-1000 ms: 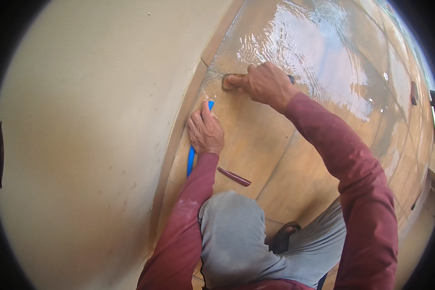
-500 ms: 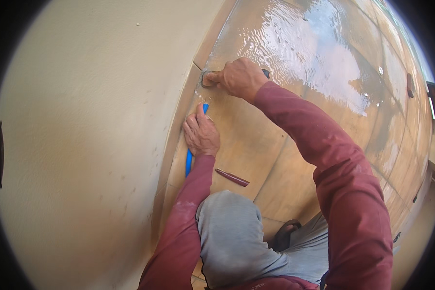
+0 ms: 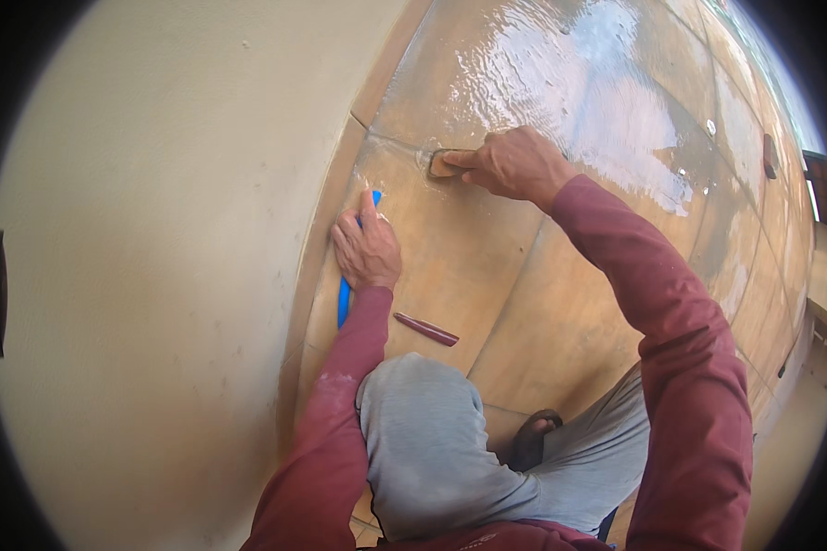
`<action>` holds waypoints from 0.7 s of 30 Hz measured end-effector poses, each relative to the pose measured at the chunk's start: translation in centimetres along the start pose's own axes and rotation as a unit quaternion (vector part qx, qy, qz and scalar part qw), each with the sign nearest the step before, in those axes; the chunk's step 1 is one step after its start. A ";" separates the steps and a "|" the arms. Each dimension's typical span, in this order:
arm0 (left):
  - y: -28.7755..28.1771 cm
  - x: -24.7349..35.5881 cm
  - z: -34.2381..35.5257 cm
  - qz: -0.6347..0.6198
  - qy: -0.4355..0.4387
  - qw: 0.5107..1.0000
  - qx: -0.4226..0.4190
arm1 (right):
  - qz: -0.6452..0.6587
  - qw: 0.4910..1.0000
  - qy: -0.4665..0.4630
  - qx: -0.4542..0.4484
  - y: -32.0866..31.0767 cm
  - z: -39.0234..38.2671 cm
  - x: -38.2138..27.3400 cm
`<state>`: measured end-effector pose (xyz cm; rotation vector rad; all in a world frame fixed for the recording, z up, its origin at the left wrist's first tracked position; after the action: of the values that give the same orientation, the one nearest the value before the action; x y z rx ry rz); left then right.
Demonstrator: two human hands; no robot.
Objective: The person sits on a tiled floor and uses a small handheld tool to scrape and clean the grout lines between tiles. They repeatedly apply water from a blue hose to the area and continue scraping along the seams.
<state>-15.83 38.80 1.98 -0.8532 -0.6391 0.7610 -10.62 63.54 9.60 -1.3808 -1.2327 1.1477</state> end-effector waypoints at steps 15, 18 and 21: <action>0.0 -1.6 -0.3 0.018 -0.009 1.000 0.005 | 0.005 0.999 0.011 0.036 0.8 -2.4 -0.4; -0.2 -0.7 0.0 0.024 -0.019 0.999 -0.019 | 0.000 0.999 0.019 0.043 1.4 -4.8 -0.6; -0.2 -1.1 0.0 0.030 -0.011 0.999 0.006 | 0.001 0.999 -0.010 0.036 -0.5 0.5 -2.2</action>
<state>-16.38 37.79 1.94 -0.8574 -0.6298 0.8284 -11.27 61.44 10.14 -1.3192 -1.1935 1.1991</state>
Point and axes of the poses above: each hand's wrist, its own z-axis towards the middle knuckle, its own y-axis out of the palm, x = y × z, the point moved 5 cm from there along z, towards the middle knuckle, and after that the axes turned 14 degrees about x, right-handed, at the moved point
